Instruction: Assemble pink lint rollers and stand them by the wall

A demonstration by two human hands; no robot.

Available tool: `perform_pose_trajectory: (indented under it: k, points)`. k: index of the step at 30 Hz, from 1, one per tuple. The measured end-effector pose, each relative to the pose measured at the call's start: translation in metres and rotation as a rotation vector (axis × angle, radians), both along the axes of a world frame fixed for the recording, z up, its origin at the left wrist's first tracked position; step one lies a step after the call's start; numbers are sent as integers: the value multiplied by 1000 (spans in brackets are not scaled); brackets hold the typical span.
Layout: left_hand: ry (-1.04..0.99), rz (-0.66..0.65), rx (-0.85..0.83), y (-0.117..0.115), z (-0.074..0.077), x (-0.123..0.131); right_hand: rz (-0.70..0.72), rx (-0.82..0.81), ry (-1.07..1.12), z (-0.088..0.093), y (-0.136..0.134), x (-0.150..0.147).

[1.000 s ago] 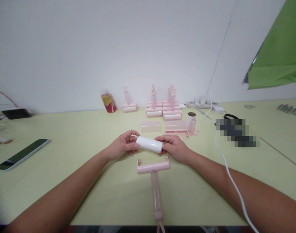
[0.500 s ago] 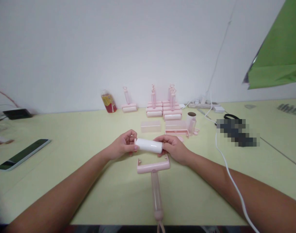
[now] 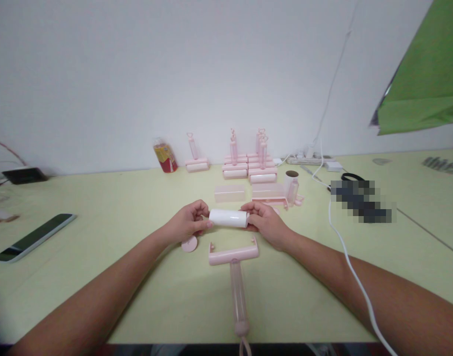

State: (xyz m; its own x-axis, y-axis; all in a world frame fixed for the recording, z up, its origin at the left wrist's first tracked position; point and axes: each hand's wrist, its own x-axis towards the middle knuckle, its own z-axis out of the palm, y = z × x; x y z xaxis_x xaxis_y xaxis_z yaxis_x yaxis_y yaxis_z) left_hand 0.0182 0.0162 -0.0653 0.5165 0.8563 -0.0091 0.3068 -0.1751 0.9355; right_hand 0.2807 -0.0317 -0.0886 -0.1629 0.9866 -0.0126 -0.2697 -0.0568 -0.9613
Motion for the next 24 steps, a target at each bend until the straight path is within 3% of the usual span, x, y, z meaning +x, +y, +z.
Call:
perform_pose_trajectory:
  k: [4, 8, 12, 16, 20, 24]
  points:
    - [124, -14, 121, 1, -1, 2, -39, 72, -86, -1, 0, -1]
    - [67, -21, 76, 2, -2, 1, -53, 119, -84, 1, -1, -2]
    - [-35, 90, 62, 7, 1, -3, -67, 145, -132, 1, -1, -2]
    - [-168, 168, 97, 12, 10, -8, -36, 237, -350, -6, 0, 1]
    - [-201, 279, 267, 21, 19, -20, -18, 415, -594, -8, -2, 5]
    - [-79, 452, 440, 39, 21, -34, 22, 567, -737, -1, -3, 6]
